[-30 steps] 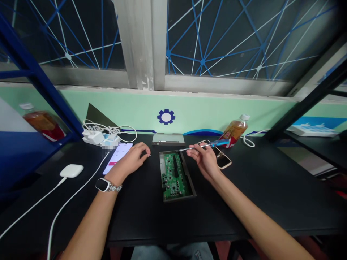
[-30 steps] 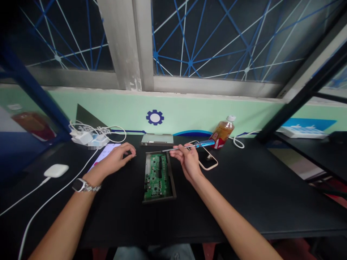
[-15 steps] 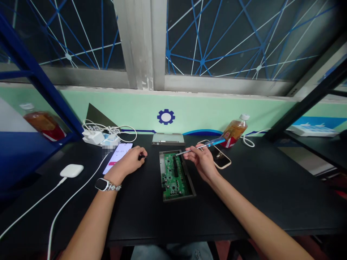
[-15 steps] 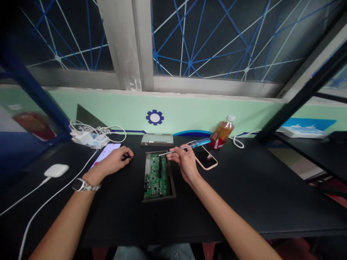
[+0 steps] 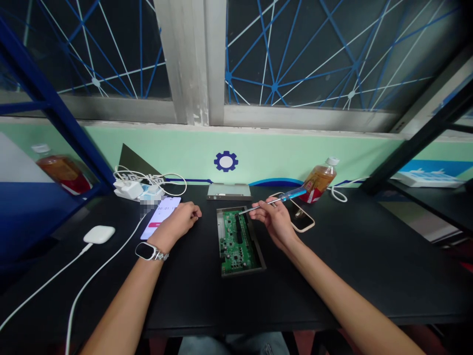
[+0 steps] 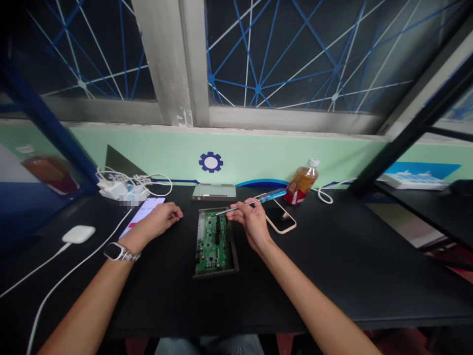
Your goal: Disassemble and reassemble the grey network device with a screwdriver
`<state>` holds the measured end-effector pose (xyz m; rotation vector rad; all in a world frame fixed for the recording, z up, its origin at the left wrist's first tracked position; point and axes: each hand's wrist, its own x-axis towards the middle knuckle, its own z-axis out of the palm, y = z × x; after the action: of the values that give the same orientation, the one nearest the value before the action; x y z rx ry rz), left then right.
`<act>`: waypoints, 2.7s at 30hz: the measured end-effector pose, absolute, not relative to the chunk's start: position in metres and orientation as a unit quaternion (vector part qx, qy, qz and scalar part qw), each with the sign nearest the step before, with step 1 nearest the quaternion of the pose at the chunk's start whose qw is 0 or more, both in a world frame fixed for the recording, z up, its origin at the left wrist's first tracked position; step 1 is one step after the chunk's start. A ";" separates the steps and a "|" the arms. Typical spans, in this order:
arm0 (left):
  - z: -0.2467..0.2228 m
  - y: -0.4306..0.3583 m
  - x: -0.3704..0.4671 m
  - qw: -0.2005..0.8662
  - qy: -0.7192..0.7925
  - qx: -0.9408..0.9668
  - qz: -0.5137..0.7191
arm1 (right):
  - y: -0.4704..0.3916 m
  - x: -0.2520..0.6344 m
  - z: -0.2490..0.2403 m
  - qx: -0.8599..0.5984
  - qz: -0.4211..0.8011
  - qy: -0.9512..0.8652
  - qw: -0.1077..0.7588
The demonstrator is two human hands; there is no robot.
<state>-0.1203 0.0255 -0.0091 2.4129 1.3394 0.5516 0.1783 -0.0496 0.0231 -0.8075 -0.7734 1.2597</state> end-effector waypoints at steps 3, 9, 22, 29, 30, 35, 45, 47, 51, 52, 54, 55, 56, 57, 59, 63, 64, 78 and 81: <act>0.008 0.019 -0.112 0.129 0.473 0.851 0.188 | -0.051 0.180 0.026 -0.356 0.558 -0.345 0.666; 0.050 -0.001 -0.040 0.129 0.303 0.924 0.196 | -0.048 0.190 0.034 -0.350 0.531 -0.363 0.681; 0.055 -0.006 0.041 0.077 0.220 0.971 0.050 | -0.040 0.219 0.046 -0.340 0.468 -0.363 0.731; 0.038 0.004 0.001 0.087 0.357 0.929 0.051 | -0.042 0.214 0.049 -0.352 0.440 -0.393 0.727; 0.034 0.004 -0.006 0.099 0.394 0.912 0.056 | -0.043 0.212 0.048 -0.354 0.439 -0.399 0.723; 0.017 -0.007 -0.031 0.090 0.510 0.851 0.085 | -0.045 0.197 0.040 -0.364 0.442 -0.441 0.691; 0.019 -0.016 -0.037 0.079 0.549 0.827 0.092 | -0.042 0.207 0.027 -0.521 0.382 -0.524 0.555; 0.018 -0.016 -0.038 0.078 0.563 0.818 0.091 | -0.040 0.214 0.021 -0.603 0.343 -0.583 0.423; 0.015 -0.015 -0.040 0.054 0.591 0.800 0.092 | -0.040 0.211 0.010 -0.667 0.208 -0.671 0.248; 0.014 -0.015 -0.041 0.052 0.595 0.796 0.092 | -0.041 0.207 0.008 -0.670 0.194 -0.674 0.243; 0.014 -0.014 -0.042 0.052 0.603 0.790 0.093 | -0.045 0.199 0.005 -0.682 0.168 -0.674 0.230; 0.014 -0.013 -0.043 0.052 0.607 0.788 0.094 | -0.046 0.195 0.005 -0.690 0.149 -0.676 0.211; 0.014 -0.013 -0.044 0.054 0.609 0.786 0.094 | -0.048 0.192 0.006 -0.698 0.130 -0.679 0.185; 0.015 -0.013 -0.044 0.056 0.609 0.785 0.093 | -0.050 0.188 0.007 -0.704 0.111 -0.684 0.154; 0.015 -0.013 -0.043 0.060 0.609 0.785 0.092 | -0.055 0.184 0.011 -0.710 0.082 -0.693 0.098; 0.016 -0.015 -0.042 0.056 0.604 0.790 0.093 | -0.065 0.178 0.020 -0.707 0.067 -0.701 0.059; 0.016 -0.015 -0.043 0.056 0.602 0.791 0.094 | -0.067 0.177 0.022 -0.706 0.066 -0.703 0.056; 0.016 -0.017 -0.042 0.033 0.599 0.795 0.088 | -0.073 0.152 0.035 -0.689 -0.031 -0.722 0.054; 0.014 -0.017 -0.040 0.020 0.598 0.796 0.092 | -0.079 0.128 0.041 -0.619 -0.044 -0.780 0.082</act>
<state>-0.0404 -0.0169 0.0138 2.4686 1.8554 0.2852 0.1277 -0.0789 0.0411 -1.8483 -2.3293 -0.1320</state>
